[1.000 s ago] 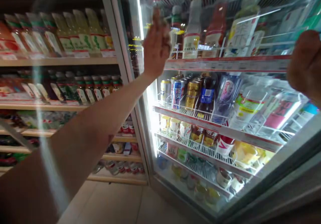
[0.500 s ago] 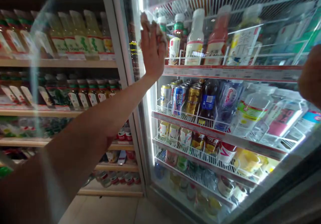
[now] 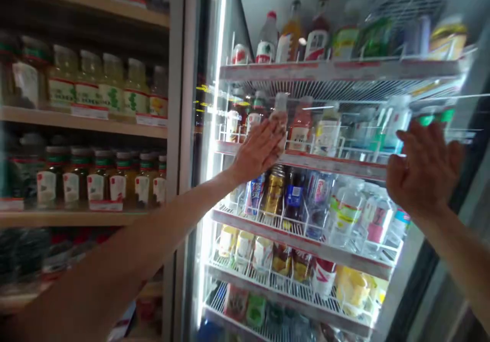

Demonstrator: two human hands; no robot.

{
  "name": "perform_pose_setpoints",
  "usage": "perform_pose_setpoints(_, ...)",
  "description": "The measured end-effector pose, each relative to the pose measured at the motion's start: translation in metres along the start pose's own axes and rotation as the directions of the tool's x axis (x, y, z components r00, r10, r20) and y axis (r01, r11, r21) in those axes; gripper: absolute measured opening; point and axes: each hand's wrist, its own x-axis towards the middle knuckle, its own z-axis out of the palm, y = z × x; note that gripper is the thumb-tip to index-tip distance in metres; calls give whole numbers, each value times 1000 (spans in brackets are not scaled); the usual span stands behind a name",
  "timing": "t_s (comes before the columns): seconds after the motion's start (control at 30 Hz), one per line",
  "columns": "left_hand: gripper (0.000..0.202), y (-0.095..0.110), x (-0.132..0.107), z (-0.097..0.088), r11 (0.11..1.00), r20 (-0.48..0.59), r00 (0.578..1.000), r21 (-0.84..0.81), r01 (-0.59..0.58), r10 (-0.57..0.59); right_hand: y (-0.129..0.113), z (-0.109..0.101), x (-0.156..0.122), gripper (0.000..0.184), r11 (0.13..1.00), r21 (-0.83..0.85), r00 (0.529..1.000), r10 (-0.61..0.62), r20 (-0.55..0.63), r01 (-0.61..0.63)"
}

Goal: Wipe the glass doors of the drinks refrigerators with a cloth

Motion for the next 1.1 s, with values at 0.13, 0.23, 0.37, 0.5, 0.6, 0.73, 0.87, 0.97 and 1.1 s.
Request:
perform_pose_setpoints(0.13,51,-19,0,-7,972,-155,960,8,236,-232,-5,3,0,45,997,78,999,1,32,-4)
perform_pose_setpoints(0.23,52,-24,4,-8,925,-276,888,-14,379,-368,-6,5,-2,44,998,65,1000,10,26,-12)
perform_pose_setpoints(0.37,54,-6,5,-3,999,-100,994,-29,-46,43,-7,4,-1,43,998,50,999,31,23,-32)
perform_pose_setpoints(0.5,54,-23,9,-9,991,-321,938,-13,131,-129,-6,7,-1,43,998,56,1000,21,8,-22)
perform_pose_setpoints(0.6,53,-27,15,-9,972,-412,883,-29,235,-226,-5,9,-1,43,999,52,1000,7,3,-8)
perform_pose_setpoints(0.73,51,-9,17,0,1000,-227,974,-1,-25,25,-3,8,-2,44,998,64,1000,-8,-15,8)
perform_pose_setpoints(0.87,49,-12,18,0,1000,-256,967,6,15,-12,0,9,-3,42,997,77,1000,-19,-7,19)
perform_pose_setpoints(0.97,49,-2,20,4,987,-351,924,8,163,-150,2,11,-3,42,996,77,999,-38,-19,39)
perform_pose_setpoints(1.1,47,28,19,12,1000,-175,984,7,-31,31,-1,9,-3,44,997,80,1000,-22,-13,23)
